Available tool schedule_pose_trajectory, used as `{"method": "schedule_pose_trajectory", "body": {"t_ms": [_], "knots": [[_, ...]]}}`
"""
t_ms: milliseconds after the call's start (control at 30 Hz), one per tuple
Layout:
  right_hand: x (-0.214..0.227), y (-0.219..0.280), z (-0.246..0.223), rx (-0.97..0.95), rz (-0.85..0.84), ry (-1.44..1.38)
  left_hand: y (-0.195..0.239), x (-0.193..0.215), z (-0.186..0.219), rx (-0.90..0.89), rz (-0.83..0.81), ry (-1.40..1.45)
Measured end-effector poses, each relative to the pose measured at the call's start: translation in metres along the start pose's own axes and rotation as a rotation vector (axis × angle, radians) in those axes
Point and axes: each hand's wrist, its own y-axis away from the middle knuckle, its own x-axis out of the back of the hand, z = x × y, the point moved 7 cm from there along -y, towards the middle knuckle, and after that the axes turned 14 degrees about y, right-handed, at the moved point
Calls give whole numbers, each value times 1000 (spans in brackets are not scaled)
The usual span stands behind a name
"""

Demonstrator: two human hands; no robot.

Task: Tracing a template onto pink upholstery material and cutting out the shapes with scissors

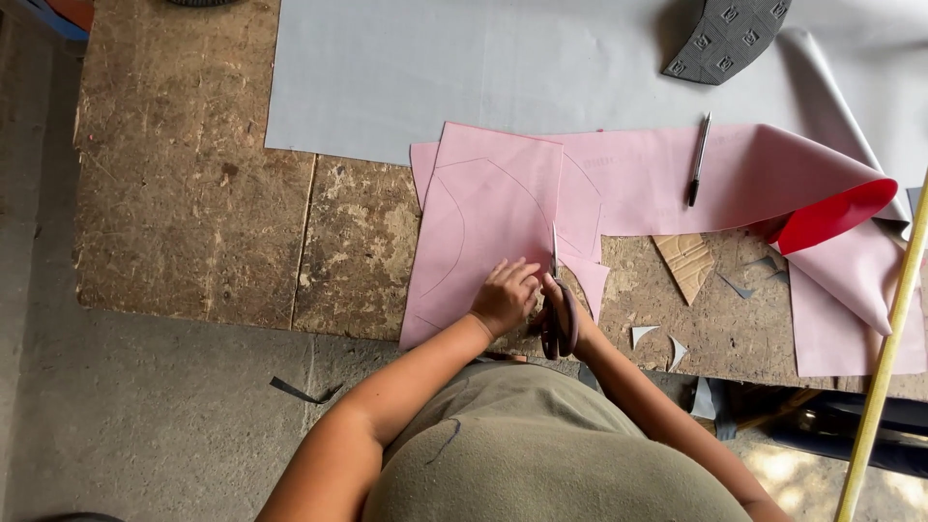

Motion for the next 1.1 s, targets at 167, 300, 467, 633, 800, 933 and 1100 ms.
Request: {"method": "schedule_pose_trajectory", "body": {"t_ms": [167,300,467,633,800,933,1100], "knots": [[18,-52,47,26,41,5,2,-2,-2,24,-76,48],[18,-43,53,16,73,-24,4,-1,-6,9,-168,30],[20,-42,39,40,64,40,26,-24,-20,-79,-236,21],[29,-34,46,27,86,67,38,-22,-26,-219,-173,121],[47,-85,61,64,96,112,46,-15,-20,-317,-150,174],[49,-54,47,70,150,63,48,0,-14,-382,-116,177],[50,-49,44,61,119,184,63,9,-13,-443,-134,222]]}}
